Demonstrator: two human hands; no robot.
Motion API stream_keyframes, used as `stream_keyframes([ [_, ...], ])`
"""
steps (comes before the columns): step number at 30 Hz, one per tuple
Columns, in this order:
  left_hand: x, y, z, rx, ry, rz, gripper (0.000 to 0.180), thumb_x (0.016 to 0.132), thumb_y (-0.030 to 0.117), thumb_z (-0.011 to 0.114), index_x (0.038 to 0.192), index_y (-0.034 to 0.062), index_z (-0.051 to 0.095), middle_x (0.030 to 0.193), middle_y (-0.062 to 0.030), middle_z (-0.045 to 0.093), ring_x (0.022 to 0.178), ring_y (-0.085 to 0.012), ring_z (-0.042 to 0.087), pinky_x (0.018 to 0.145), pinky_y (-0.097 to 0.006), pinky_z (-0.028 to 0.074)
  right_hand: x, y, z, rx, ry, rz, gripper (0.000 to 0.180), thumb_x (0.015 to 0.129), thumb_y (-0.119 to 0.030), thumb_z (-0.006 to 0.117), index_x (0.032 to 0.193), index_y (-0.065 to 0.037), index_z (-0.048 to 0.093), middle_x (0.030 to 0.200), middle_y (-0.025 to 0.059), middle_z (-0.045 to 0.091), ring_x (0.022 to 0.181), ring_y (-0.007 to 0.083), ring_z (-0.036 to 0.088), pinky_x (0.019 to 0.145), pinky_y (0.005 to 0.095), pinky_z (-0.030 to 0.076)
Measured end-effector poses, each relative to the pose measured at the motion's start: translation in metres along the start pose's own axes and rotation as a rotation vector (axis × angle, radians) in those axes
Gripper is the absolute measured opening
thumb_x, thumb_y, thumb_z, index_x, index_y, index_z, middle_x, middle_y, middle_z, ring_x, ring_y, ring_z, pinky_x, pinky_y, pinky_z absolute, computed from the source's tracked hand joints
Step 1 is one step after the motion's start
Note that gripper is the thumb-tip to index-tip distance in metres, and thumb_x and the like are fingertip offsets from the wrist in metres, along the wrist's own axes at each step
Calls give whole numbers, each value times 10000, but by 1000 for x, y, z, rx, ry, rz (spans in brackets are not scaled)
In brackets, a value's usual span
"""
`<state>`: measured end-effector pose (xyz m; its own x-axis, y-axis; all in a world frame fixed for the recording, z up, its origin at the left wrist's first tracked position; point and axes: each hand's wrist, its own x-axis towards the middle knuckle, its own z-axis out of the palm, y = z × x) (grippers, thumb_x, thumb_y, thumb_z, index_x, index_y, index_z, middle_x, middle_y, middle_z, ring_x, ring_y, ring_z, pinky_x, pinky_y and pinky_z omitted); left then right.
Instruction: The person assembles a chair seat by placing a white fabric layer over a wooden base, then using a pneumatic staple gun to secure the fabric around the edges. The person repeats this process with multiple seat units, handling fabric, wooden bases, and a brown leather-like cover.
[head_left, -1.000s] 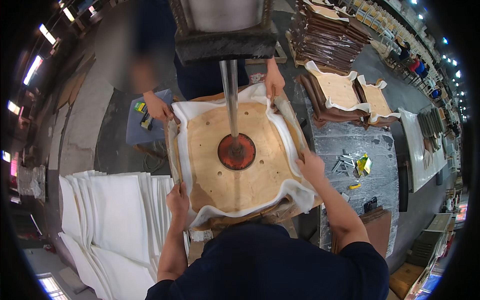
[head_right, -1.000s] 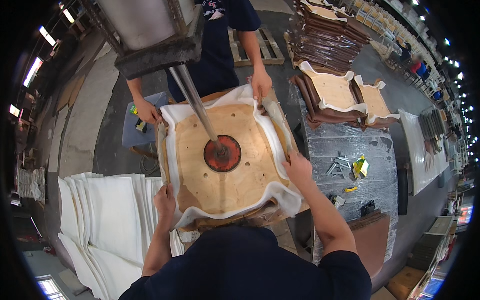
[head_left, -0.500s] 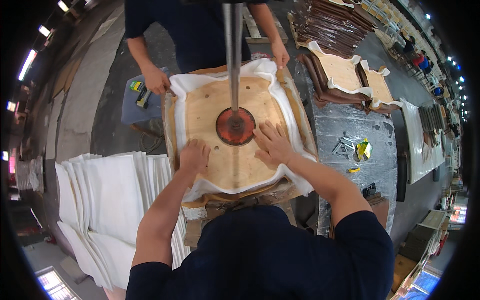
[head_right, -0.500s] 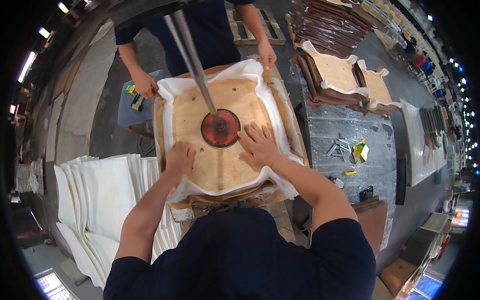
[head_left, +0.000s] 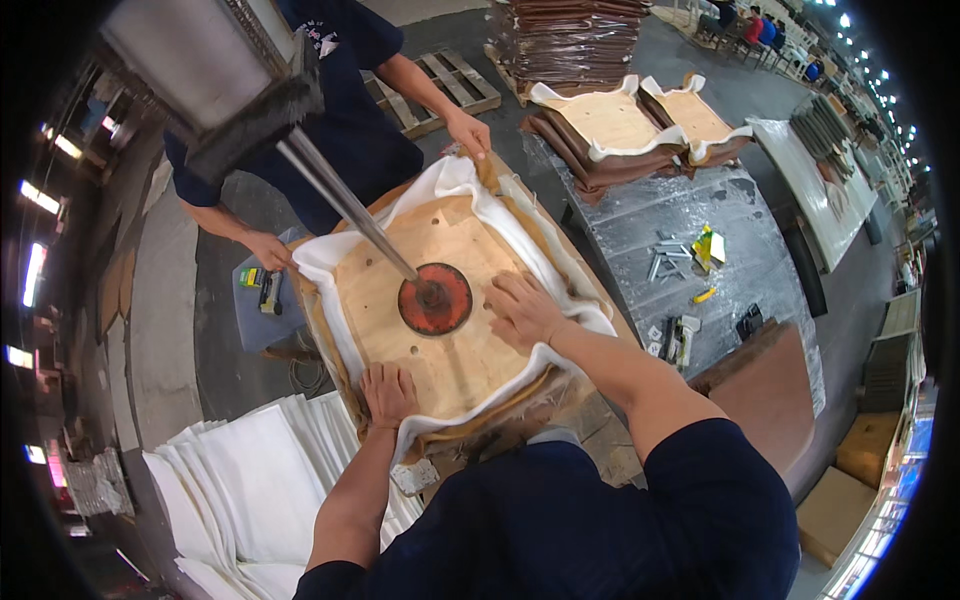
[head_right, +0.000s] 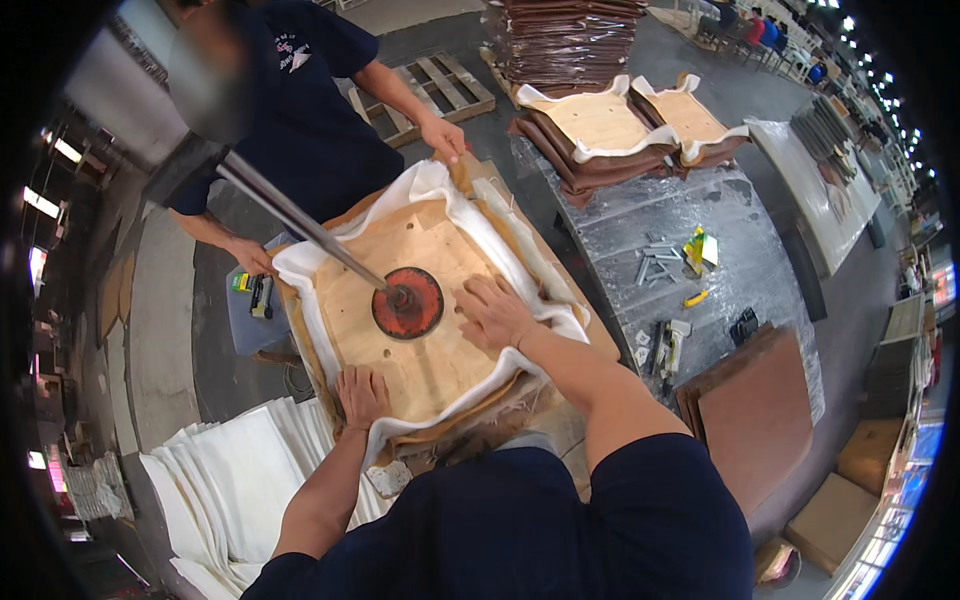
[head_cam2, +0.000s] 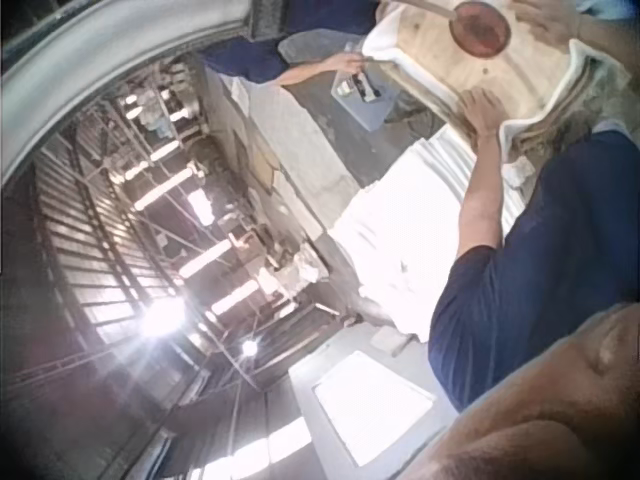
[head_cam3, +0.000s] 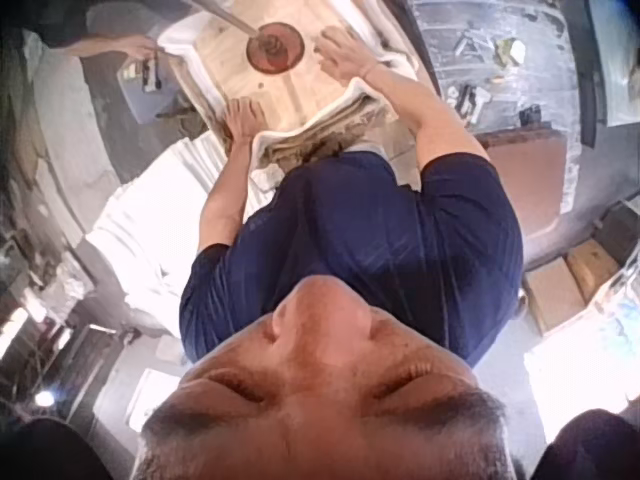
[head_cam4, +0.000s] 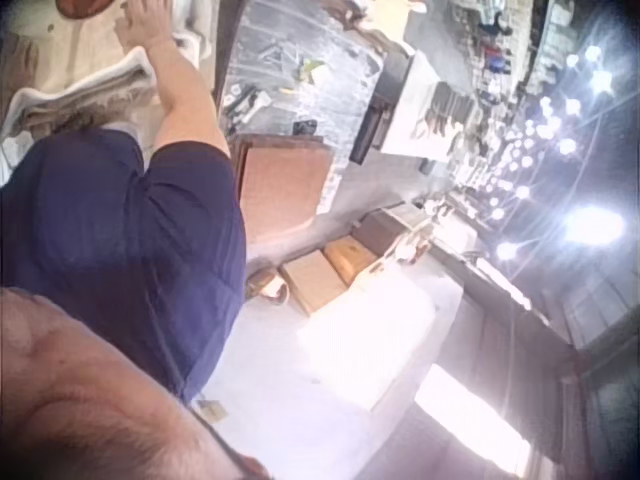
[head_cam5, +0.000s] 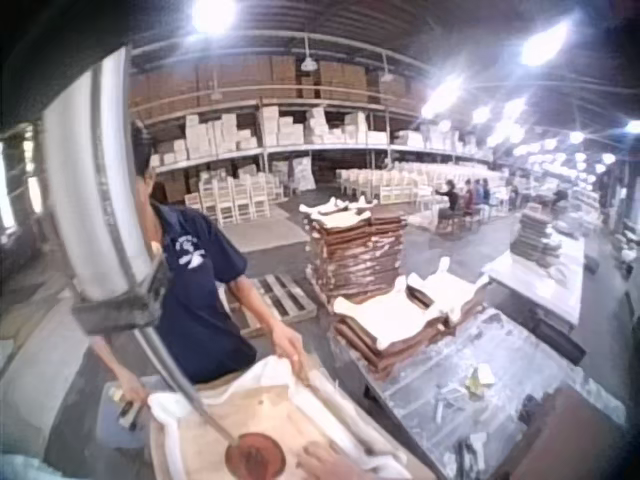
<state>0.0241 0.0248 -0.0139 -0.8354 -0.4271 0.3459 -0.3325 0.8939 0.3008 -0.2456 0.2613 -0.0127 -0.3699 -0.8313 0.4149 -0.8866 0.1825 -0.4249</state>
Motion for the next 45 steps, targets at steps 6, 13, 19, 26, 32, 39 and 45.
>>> stream_keyframes([
  [6, -44, 12, -79, -602, -187, -464, 305, 1102, 299, 688, 980, 25, 736, 938, -130, 745, 802, -248, 727, 682, -415, 540, -31, -41, -42, 272, 235, 356, 309, 1031, -255, 750, 1235, -23, 760, 1234, 191, 766, 1128, 355, 736, 968, 451, 582],
  [13, -128, 76, -98, -1487, -851, -1273, 599, 1145, 613, 564, 1218, 47, 746, 1014, -65, 780, 779, -201, 700, 737, -362, 584, -127, -117, -71, 1105, -267, 1452, 326, 1097, -373, 708, 1089, -51, 757, 948, 73, 775, 699, 176, 735, 623, 346, 580],
  [19, -104, 96, -47, -1667, -581, -1663, 556, 1141, 570, 543, 1245, 56, 727, 987, -60, 778, 759, -228, 676, 743, -404, 610, -97, -101, -28, 1351, -303, 1741, 532, 1076, -581, 645, 1079, -51, 682, 915, 77, 752, 700, 231, 740, 643, 416, 615],
  [26, -69, 107, -30, -1409, -611, -1718, 428, 1113, 444, 542, 1090, 67, 741, 905, -72, 757, 729, -243, 662, 679, -435, 607, -69, -78, -21, 1208, -586, 1727, 754, 1119, -712, 459, 1034, -4, 704, 786, 86, 717, 610, 259, 705, 591, 460, 612],
  [32, -79, 102, -29, -1376, -324, -1662, 466, 1125, 459, 537, 890, 63, 607, 667, -49, 479, 604, -279, 569, 581, -486, 564, -81, -105, -29, 1077, -349, 1494, 525, 1124, -436, 574, 833, -3, 637, 543, 79, 556, 378, 229, 519, 402, 386, 486],
  [39, -90, 96, -42, -1471, -392, -1708, 596, 1119, 607, 560, 961, 42, 667, 697, -60, 546, 649, -282, 579, 665, -475, 564, -82, -107, -55, 1093, -280, 1665, 739, 1088, -701, 588, 823, -15, 658, 593, 76, 586, 428, 238, 549, 478, 421, 541],
  [45, -90, 81, -42, -1459, -232, -1562, 580, 1105, 602, 588, 1061, 32, 685, 762, -61, 571, 686, -270, 576, 715, -481, 556, -74, -75, -40, 1024, 44, 1722, 658, 1101, -626, 592, 864, -17, 672, 683, 84, 612, 456, 230, 552, 491, 450, 529],
])
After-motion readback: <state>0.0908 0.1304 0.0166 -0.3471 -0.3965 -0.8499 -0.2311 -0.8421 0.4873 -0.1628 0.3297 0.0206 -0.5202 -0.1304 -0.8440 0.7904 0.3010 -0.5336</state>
